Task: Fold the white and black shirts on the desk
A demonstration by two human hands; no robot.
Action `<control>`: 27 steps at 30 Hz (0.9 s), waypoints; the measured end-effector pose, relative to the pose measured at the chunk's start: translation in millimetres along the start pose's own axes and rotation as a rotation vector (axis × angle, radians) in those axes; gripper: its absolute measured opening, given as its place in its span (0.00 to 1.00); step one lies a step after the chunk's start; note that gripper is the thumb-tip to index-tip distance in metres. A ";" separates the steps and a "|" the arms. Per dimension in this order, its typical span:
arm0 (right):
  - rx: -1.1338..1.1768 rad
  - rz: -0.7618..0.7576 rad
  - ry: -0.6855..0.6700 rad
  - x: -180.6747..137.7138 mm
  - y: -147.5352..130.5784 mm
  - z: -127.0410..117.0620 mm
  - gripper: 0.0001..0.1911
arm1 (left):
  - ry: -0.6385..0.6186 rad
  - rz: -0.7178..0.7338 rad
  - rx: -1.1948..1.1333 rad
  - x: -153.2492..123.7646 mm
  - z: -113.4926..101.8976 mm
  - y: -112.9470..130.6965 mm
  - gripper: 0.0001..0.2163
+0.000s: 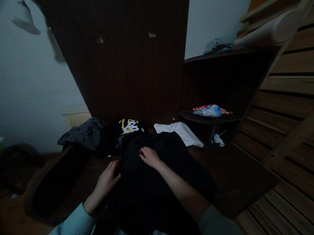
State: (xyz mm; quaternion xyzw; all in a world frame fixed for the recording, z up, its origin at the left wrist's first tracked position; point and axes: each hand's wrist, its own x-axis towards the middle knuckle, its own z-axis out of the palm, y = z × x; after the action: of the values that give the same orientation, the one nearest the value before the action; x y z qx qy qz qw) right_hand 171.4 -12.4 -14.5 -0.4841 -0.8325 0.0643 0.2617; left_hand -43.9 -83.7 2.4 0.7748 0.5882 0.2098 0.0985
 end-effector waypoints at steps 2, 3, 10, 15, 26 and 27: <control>-0.019 -0.022 0.010 0.4 0.9 1.5 0.04 | 0.011 -0.015 0.026 -4.2 -3.0 1.9 0.18; -0.025 -0.033 0.014 0.5 1.2 2.1 0.04 | 0.016 -0.018 0.041 -6.4 -4.4 2.1 0.17; -0.021 -0.073 0.015 -1.2 -0.1 2.7 0.05 | 0.004 -0.001 0.086 -9.1 -7.7 -9.4 0.10; -0.047 0.018 0.107 -0.1 1.0 2.9 0.04 | -0.017 -0.016 0.077 -4.4 -8.8 -15.3 0.07; 0.145 0.141 0.044 3.4 6.7 5.5 0.08 | 0.005 -0.023 -0.018 -4.5 -6.0 -18.8 0.09; 0.146 0.138 0.050 3.3 6.7 5.7 0.09 | 0.011 -0.020 -0.030 -4.7 -5.7 -18.8 0.10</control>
State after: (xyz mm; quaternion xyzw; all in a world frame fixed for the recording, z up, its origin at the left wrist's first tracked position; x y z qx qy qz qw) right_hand 172.4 -5.3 -20.6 -0.5213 -0.7836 0.1307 0.3118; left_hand -63.8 -83.2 -1.0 0.7659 0.5934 0.2221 0.1090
